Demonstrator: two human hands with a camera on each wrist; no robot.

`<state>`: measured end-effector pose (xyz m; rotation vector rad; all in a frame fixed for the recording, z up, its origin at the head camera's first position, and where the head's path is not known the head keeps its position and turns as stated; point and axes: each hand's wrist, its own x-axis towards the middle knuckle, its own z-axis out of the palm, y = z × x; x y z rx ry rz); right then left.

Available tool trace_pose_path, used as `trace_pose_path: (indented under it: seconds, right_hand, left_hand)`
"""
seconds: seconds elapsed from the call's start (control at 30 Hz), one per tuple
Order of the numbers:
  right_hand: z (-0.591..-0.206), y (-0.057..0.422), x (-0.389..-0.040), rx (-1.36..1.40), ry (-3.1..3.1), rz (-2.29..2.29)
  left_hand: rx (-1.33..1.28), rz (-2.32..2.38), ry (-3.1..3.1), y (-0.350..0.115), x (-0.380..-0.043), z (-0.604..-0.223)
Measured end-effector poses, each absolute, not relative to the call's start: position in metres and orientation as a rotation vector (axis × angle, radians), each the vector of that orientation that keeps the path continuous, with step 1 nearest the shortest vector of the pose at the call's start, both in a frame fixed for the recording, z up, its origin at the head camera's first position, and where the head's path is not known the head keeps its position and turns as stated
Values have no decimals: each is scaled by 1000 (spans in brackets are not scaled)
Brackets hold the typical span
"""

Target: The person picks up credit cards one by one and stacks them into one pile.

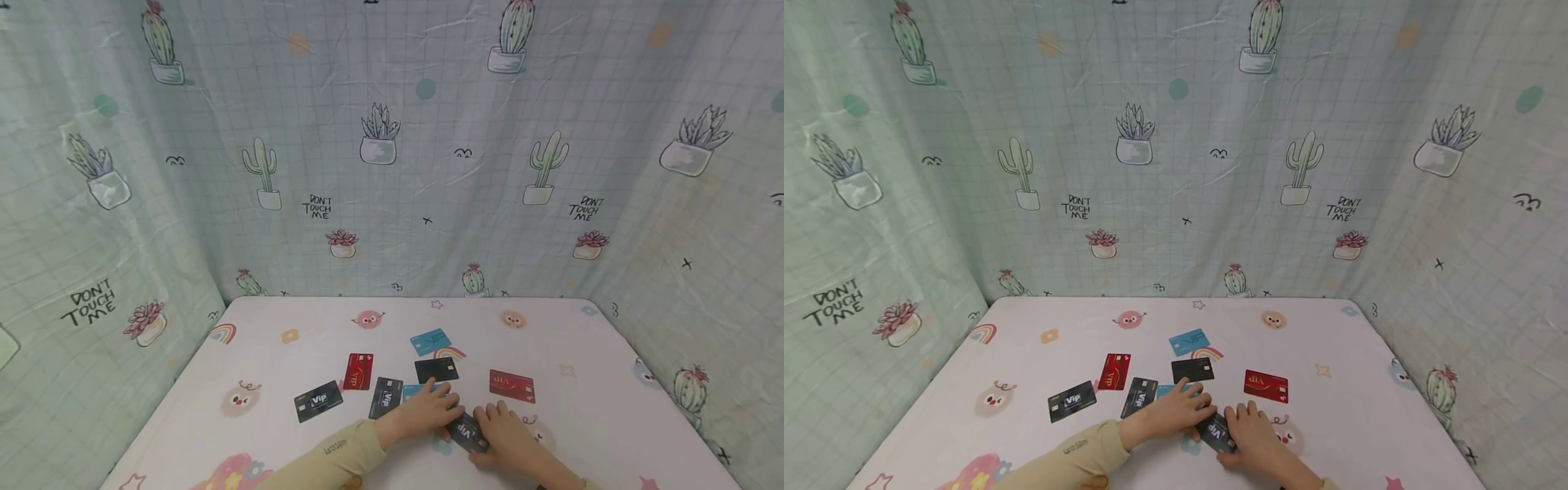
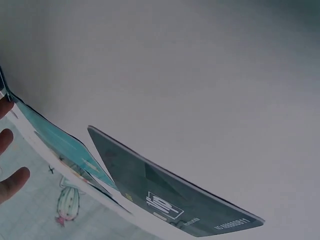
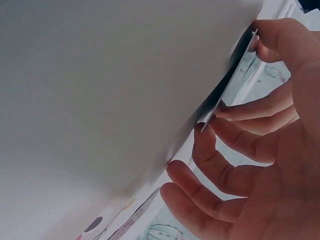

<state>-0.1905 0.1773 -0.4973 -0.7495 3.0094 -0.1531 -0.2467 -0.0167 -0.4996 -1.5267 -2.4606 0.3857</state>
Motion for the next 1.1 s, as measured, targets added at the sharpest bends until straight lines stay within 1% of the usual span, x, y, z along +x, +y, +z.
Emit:
trace_pose_path:
  seconds: [0.3, 0.6, 1.1]
  right_hand:
    - [-496, 176, -191, -746, 3006, -158]
    - [-492, 177, -191, -686, 2964, -204]
    - [-488, 179, -198, -788, 3020, -186]
  left_hand:
    - [-1568, 439, -2372, -20, -251, -502]
    - [-1589, 439, -2342, -20, -246, -498]
    - [-1520, 352, -2299, -28, -247, -492]
